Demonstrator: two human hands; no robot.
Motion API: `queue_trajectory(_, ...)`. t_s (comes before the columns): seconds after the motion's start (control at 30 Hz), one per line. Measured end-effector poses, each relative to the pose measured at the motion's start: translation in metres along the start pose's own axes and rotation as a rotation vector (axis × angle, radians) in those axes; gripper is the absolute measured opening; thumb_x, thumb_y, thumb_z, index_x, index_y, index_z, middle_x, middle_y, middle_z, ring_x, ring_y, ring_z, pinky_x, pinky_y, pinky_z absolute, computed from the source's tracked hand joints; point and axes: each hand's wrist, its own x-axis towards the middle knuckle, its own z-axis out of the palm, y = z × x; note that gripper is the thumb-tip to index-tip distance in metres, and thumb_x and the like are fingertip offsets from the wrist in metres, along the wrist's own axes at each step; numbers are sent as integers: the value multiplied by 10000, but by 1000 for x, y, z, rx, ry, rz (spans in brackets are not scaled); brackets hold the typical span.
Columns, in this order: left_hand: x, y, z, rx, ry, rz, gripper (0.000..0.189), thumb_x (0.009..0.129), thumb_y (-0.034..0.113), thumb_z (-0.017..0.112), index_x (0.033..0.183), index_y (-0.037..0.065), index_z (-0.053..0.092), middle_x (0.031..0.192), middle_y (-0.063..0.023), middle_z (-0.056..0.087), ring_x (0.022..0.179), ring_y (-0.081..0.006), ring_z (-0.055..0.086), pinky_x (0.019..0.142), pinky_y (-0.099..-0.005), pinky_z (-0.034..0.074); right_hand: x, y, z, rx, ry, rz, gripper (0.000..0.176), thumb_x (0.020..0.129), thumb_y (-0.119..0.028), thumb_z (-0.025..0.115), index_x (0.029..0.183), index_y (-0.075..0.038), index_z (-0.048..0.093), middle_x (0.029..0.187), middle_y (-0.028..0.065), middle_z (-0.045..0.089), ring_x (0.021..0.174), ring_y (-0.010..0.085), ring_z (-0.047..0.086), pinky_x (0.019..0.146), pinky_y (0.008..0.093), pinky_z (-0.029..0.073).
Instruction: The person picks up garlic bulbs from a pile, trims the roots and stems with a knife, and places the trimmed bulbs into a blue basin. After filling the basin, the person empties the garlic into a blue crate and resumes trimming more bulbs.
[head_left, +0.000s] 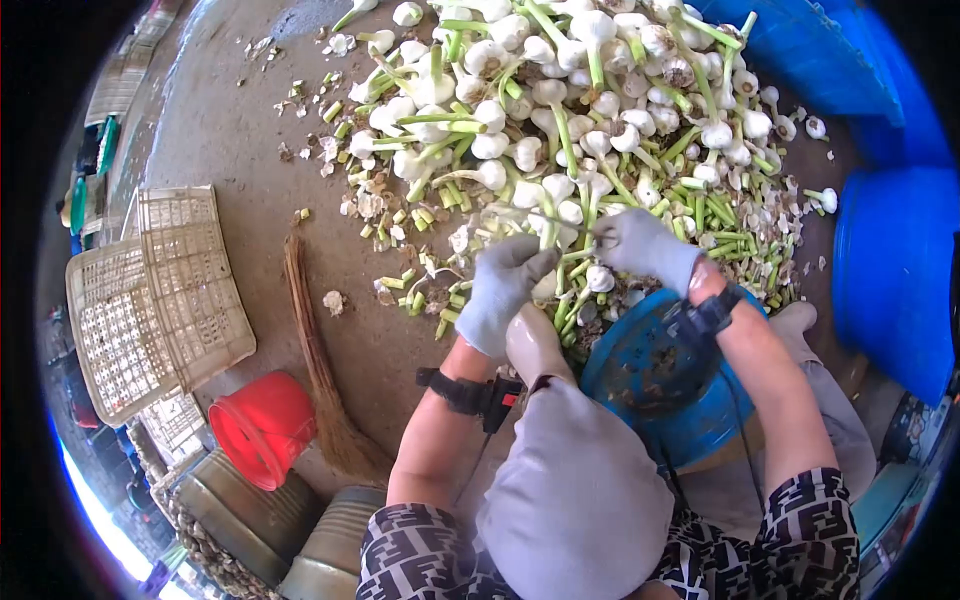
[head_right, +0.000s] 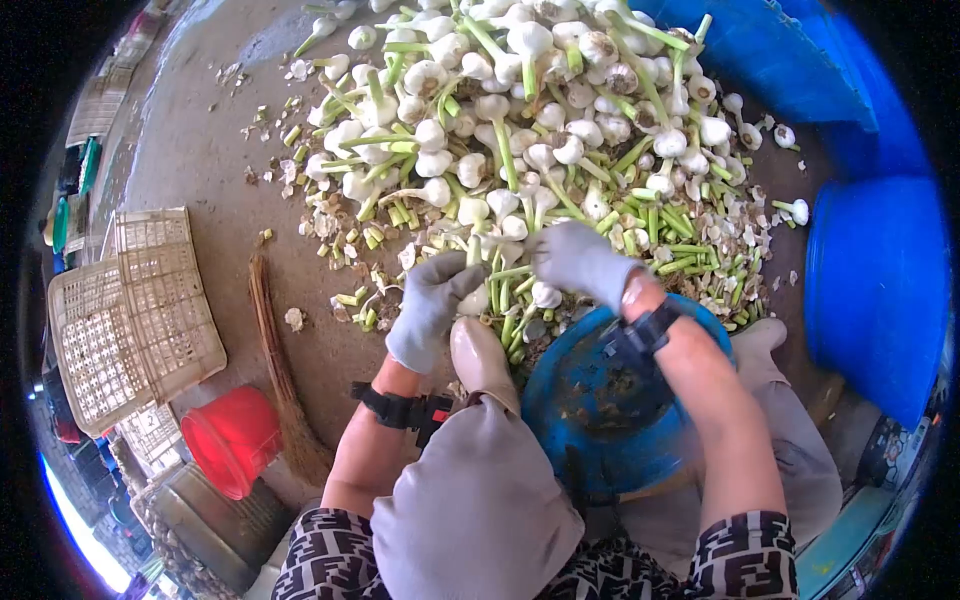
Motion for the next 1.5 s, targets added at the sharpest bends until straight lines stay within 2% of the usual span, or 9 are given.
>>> queue_trajectory(0.2,36,-35,-19,-81,368,153,161,854,219,553,901,71,599,783,-23,620,706,-144,591,599,-251,483,-31,43,-9,109,229,245,202,736,-213,520,866,-103,629,895,134,639,816,293,621,736,388,493)
queue_trajectory(0.4,62,-98,-14,218,62,291,274,864,337,473,922,91,577,949,-61,601,905,-236,558,818,-353,438,-19,-26,16,-102,413,-359,144,721,-243,582,816,-136,575,736,88,616,710,295,611,610,401,478)
queue_trajectory(0.67,55,-94,-7,1404,339,679,204,839,198,496,993,95,581,952,-85,605,845,-234,566,763,-343,453,5,-40,19,-66,452,-321,155,708,-185,580,839,-113,542,755,104,605,737,296,610,635,411,469)
queue_trajectory(0.8,25,-15,19,151,264,145,191,775,89,562,955,25,566,873,-150,604,804,-212,607,664,-310,493,22,-8,4,75,371,173,182,759,-211,543,902,-107,583,816,146,638,815,328,615,697,429,479)
queue_trajectory(0.9,-19,52,6,267,-134,710,273,763,140,644,988,0,580,859,-84,643,824,-195,614,695,-280,478,3,51,-15,-12,453,386,215,776,-238,519,936,-112,587,786,159,635,771,348,611,680,434,482)
queue_trajectory(1.0,-19,60,10,440,-551,110,456,707,221,732,1076,18,555,1103,-153,579,1023,-246,557,901,-327,437,-17,72,-19,17,616,241,234,765,-265,544,912,-97,617,779,161,637,740,339,612,670,421,491)
queue_trajectory(1.17,117,49,-77,1181,809,541,541,713,199,698,1195,106,471,1171,-160,497,1044,-330,510,891,-373,432,-26,64,-11,317,579,298,238,759,-256,549,883,-76,641,787,168,636,745,333,614,694,402,489)
queue_trajectory(1.43,149,45,-108,749,511,613,432,737,162,638,1155,164,528,1010,-118,587,904,-288,578,773,-371,464,-21,46,5,214,416,258,232,707,-272,577,876,-129,646,806,140,642,779,320,612,706,381,489)
queue_trajectory(1.5,120,39,-91,262,398,248,358,766,100,610,1116,66,541,978,-96,614,857,-217,592,751,-331,472,-14,41,7,191,402,232,237,708,-276,577,884,-134,646,816,135,646,792,309,617,726,387,491)
